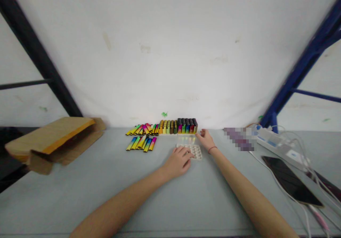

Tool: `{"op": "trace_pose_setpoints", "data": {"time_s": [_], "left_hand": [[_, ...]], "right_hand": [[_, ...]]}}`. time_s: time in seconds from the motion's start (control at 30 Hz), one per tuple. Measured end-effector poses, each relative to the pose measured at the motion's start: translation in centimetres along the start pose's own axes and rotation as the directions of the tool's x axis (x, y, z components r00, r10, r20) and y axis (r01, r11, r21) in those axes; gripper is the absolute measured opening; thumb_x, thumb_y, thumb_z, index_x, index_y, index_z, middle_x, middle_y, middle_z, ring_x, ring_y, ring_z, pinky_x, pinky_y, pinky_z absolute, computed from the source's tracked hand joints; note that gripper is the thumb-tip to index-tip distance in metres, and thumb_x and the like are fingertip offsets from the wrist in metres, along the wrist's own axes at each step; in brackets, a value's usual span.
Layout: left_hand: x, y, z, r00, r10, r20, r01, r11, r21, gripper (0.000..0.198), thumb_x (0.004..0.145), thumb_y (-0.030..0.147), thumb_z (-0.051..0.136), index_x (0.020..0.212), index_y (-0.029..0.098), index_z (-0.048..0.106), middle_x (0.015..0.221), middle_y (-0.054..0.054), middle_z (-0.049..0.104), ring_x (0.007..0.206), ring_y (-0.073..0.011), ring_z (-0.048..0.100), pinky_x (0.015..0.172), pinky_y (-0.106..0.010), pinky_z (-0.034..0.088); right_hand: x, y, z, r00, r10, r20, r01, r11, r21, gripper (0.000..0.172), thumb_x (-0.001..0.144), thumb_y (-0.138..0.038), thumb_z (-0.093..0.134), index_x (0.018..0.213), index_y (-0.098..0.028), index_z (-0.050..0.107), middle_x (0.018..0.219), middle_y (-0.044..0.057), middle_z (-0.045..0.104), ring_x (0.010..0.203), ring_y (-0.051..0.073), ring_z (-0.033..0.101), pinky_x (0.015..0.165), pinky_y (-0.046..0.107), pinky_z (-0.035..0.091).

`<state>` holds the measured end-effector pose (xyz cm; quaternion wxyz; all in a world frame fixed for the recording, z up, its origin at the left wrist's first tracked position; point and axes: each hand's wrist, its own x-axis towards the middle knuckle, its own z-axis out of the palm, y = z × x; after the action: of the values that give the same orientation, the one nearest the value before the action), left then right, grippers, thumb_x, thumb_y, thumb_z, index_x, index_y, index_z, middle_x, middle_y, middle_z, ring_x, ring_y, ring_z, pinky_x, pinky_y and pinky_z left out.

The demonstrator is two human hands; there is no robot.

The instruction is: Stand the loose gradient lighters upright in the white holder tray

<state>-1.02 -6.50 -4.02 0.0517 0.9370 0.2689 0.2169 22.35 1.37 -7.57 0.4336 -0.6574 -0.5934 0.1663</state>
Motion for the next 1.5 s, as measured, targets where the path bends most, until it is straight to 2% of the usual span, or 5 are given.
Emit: {"op": "trace_pose_setpoints", "data": {"time_s": [0.37, 0.83, 1.1, 1.3, 1.5], "left_hand": [[0.2, -0.3, 0.5, 0.974, -0.160, -0.162, 0.165, 0.986, 0.016, 0.022, 0.091, 0.027, 0.055, 0.108, 0.021, 0.068, 0.117, -0.008, 0.065, 0.114, -0.0247, 0.053, 0.098, -0.041, 0.043], [-2.4, -7.0, -5.1, 0.689, -0.648, -0.325, 0.722, 0.569, 0.394, 0.039, 0.095, 0.033, 0.040, 0.104, 0.014, 0.073, 0.121, -0.022, 0.062, 0.113, -0.0373, 0.049, 0.087, -0.048, 0.039], [-2.0, -6.3, -3.9, 0.762, -0.602, -0.238, 0.644, 0.667, 0.376, 0.034, 0.095, 0.025, 0.039, 0.111, 0.012, 0.066, 0.112, -0.021, 0.068, 0.117, -0.0366, 0.049, 0.095, -0.052, 0.035], [-0.1, -6.0, -3.3, 0.765, -0.596, -0.245, 0.585, 0.801, -0.126, 0.020, 0.092, 0.024, 0.047, 0.105, 0.015, 0.060, 0.108, -0.014, 0.064, 0.096, -0.0246, 0.063, 0.085, -0.035, 0.046], [2.2, -5.1, -1.4, 0.662, -0.740, -0.120, 0.387, 0.474, -0.791, 0.020, 0.089, 0.040, 0.054, 0.085, 0.021, 0.048, 0.064, 0.004, 0.050, 0.049, -0.0101, 0.047, 0.050, -0.023, 0.037]], "right_hand": [[-7.3, -2.1, -4.7, 0.837, -0.152, 0.525, 0.274, 0.948, -0.162, 0.106, 0.064, -0.066, 0.075, 0.147, -0.009, 0.042, 0.153, 0.023, 0.042, 0.145, 0.039, 0.033, 0.121, 0.056, 0.019], [-8.1, -2.2, -3.5, 0.891, -0.193, 0.412, 0.317, 0.912, -0.259, 0.086, 0.072, -0.055, 0.073, 0.144, -0.016, 0.047, 0.149, 0.020, 0.049, 0.143, 0.037, 0.038, 0.118, 0.058, 0.024], [-8.0, -2.5, -3.8, 0.881, -0.212, 0.423, 0.340, 0.905, -0.254, 0.085, 0.073, -0.056, 0.072, 0.143, -0.016, 0.048, 0.147, 0.019, 0.051, 0.140, 0.036, 0.042, 0.117, 0.056, 0.028], [-8.0, -2.7, -3.9, 0.879, -0.204, 0.430, 0.339, 0.903, -0.264, 0.084, 0.074, -0.056, 0.071, 0.143, -0.016, 0.047, 0.148, 0.018, 0.050, 0.142, 0.036, 0.039, 0.117, 0.055, 0.026], [-8.0, -3.0, -4.0, 0.868, -0.213, 0.448, 0.358, 0.895, -0.268, 0.084, 0.076, -0.056, 0.069, 0.144, -0.014, 0.045, 0.148, 0.021, 0.050, 0.141, 0.035, 0.041, 0.117, 0.056, 0.027]]}}
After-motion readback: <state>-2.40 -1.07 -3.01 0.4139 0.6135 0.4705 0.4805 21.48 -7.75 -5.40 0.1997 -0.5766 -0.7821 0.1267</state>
